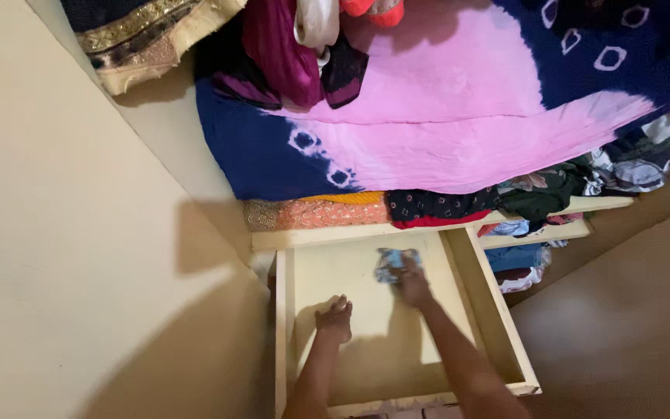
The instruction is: The person wipes the inside of a wooden drawer with a cloth, then wipes the covers of two books and places them into the drawer.
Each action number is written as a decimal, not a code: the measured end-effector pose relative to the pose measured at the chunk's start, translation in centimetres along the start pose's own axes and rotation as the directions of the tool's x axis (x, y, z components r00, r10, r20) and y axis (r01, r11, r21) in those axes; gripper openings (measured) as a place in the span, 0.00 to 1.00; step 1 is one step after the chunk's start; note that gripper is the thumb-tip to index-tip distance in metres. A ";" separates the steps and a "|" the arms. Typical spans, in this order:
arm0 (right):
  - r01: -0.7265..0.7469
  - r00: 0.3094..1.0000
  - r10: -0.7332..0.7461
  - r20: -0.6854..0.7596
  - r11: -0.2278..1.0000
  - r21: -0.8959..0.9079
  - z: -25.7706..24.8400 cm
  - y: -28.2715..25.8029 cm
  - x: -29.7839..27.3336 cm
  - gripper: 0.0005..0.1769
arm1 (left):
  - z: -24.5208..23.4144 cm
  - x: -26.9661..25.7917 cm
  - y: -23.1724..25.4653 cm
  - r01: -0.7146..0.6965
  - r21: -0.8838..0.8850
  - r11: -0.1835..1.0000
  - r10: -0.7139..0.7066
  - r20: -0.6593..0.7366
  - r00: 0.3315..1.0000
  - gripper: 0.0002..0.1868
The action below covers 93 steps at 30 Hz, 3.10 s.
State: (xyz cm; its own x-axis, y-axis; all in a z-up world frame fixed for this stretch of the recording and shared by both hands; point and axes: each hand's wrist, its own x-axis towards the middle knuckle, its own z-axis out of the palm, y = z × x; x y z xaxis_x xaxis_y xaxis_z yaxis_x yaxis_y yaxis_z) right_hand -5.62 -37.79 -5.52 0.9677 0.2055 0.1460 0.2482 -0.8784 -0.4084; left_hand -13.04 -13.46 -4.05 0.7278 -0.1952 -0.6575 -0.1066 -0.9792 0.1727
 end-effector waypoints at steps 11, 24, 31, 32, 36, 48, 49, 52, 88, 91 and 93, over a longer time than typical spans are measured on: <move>0.392 0.916 -0.401 0.015 0.902 0.179 -0.9 0.9 -2.6 0.43 | -1.0 1.7 0.3 0.050 0.032 0.998 -0.052 0.051 0.997 0.45; 0.320 0.947 -0.320 0.015 0.946 -0.055 2.3 -2.9 4.5 0.28 | -0.2 -0.4 -0.2 -0.023 0.031 0.999 0.023 0.028 0.999 0.49; 0.456 0.835 -0.462 0.298 0.885 0.096 9.1 -11.9 8.5 0.28 | -0.2 -0.2 0.8 -0.032 0.035 0.999 0.033 -0.031 0.999 0.48; 0.322 0.885 -0.333 0.324 0.942 0.091 9.3 -12.0 8.7 0.29 | 0.0 -0.4 0.8 -0.033 0.028 0.999 0.035 -0.047 0.998 0.47; 0.550 0.746 -0.532 0.400 0.831 0.080 9.7 -12.0 9.6 0.31 | -0.6 -1.0 0.5 -0.013 0.032 0.999 0.012 0.051 0.999 0.50; 0.640 0.698 -0.585 0.412 0.768 0.006 9.6 -12.9 13.5 0.39 | 0.1 1.2 -0.3 -0.065 0.209 0.976 0.026 0.186 0.982 0.46; 0.548 0.780 -0.469 0.414 0.832 -0.090 8.6 -11.8 14.5 0.36 | 0.1 1.4 -0.5 -0.051 0.140 0.989 0.030 0.148 0.989 0.50; 0.112 0.941 0.011 0.339 0.934 -0.340 6.2 -7.8 13.9 0.26 | 0.7 1.5 -0.6 -0.048 0.051 0.998 0.042 0.121 0.992 0.53; 0.044 0.982 0.066 0.175 0.829 -0.558 -1.5 2.4 2.7 0.31 | 0.8 1.5 0.4 0.031 0.073 0.997 -0.038 0.106 0.994 0.48; -0.050 0.906 0.266 0.329 0.840 -0.541 -3.0 4.1 0.9 0.35 | -0.2 1.3 0.3 0.003 0.067 0.998 -0.009 0.082 0.997 0.47; -0.139 0.878 0.343 0.334 0.850 -0.508 -3.7 4.7 -1.3 0.40 | -0.1 0.9 0.1 0.000 0.053 0.999 -0.004 0.080 0.997 0.46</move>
State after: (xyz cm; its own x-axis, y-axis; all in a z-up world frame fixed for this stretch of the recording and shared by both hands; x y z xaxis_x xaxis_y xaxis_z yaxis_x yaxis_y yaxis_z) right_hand -5.90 -43.83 -4.27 0.9495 0.0232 -0.3128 0.0541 -0.9944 0.0905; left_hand -12.31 -13.69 -4.57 0.6720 -0.1953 -0.7144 -0.1429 -0.9807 0.1337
